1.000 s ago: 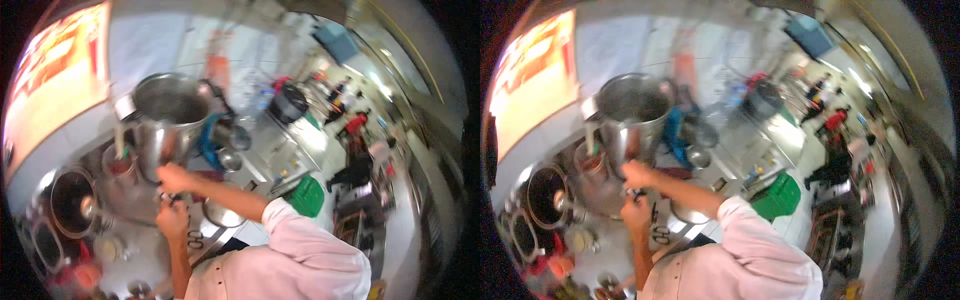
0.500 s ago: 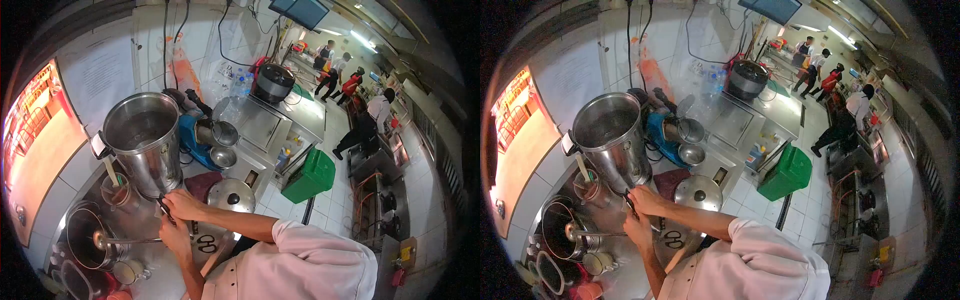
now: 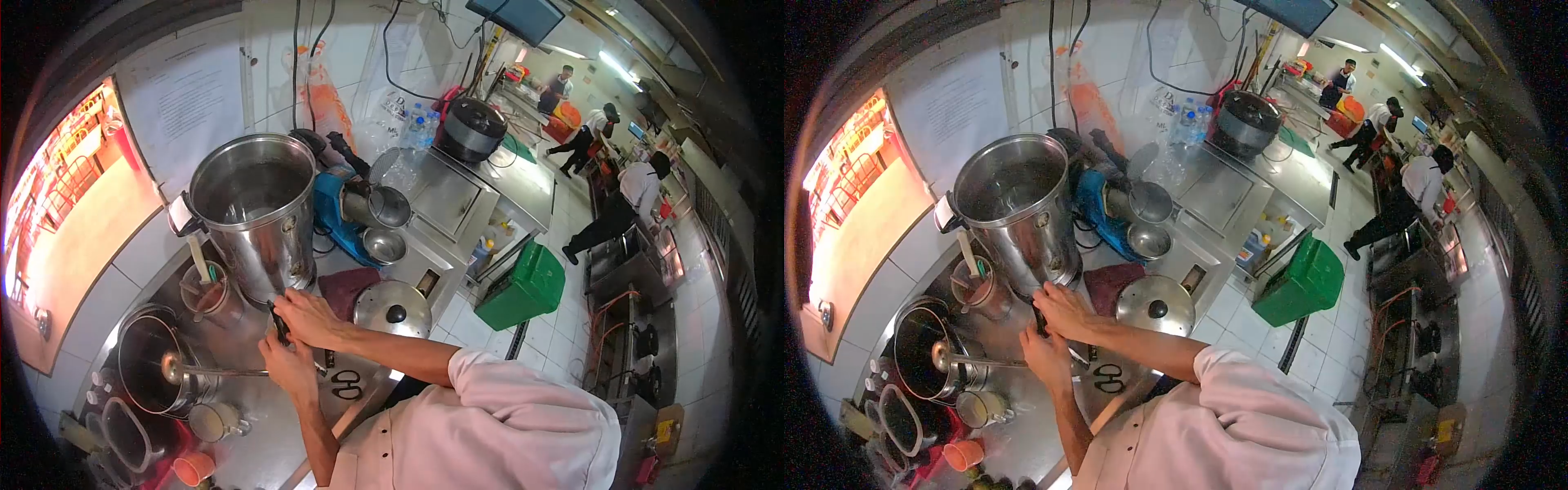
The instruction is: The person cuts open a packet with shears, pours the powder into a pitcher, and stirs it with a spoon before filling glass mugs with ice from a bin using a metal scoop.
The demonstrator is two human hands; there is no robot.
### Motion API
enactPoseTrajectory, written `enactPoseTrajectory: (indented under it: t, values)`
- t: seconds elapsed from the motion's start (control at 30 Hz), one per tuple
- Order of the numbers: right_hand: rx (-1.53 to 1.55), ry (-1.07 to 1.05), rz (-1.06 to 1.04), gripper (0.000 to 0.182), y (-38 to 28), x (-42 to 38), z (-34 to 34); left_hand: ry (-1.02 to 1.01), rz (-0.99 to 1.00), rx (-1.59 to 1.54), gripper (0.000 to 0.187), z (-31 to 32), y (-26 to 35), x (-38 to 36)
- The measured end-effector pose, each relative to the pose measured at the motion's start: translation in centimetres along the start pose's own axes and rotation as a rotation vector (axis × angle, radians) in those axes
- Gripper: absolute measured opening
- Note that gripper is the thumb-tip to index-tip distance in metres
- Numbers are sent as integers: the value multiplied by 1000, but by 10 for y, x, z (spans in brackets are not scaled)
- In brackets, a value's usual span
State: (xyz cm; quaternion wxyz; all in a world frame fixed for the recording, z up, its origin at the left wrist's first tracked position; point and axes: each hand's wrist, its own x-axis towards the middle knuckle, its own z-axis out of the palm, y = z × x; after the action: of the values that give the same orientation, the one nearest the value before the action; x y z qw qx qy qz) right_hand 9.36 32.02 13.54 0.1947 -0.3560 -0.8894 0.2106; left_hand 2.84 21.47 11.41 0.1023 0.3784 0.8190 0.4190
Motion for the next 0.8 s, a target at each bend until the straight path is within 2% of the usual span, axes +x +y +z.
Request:
enactPoseTrajectory:
  t: [0.1,0.13,0.17,0.2,0.27,0.3,0.33,0.37,0.4,0.47,0.57,0.67,0.77,0.8]
  values:
    - [39,-11,-128,24,5,2,-4,88,173,-19,39,2,0,0]
    - [108,-31,-33,24,4,-2,-7,27,118,-5,41,2,2,-1]
    - [170,-29,-77,27,17,0,-1,-23,54,14,43,-3,8,0]
    - [242,-43,-132,29,26,4,9,36,142,-26,43,8,-5,2]
    - [231,-24,-142,29,25,5,4,-9,59,41,41,9,-3,3]
    - [255,-65,-154,26,26,6,2,12,97,81,40,11,-4,5]
    - [269,-106,-160,23,27,8,-2,27,36,76,38,22,-10,6]
    - [221,-160,-167,19,27,9,-8,11,-42,59,45,22,-4,6]
    - [160,-202,-171,15,29,11,-14,38,-66,36,36,24,0,4]
    - [165,-179,-190,15,34,13,-14,66,-77,57,32,29,0,4]
    - [169,-124,-266,16,44,18,-9,98,-164,82,31,31,10,0]
    - [218,-112,-353,18,53,22,-7,204,-167,92,26,43,13,-5]
    - [262,-115,-416,21,59,25,-5,340,-77,87,23,52,15,-6]
    - [270,-111,-431,21,61,26,-5,330,-109,91,23,53,15,-5]
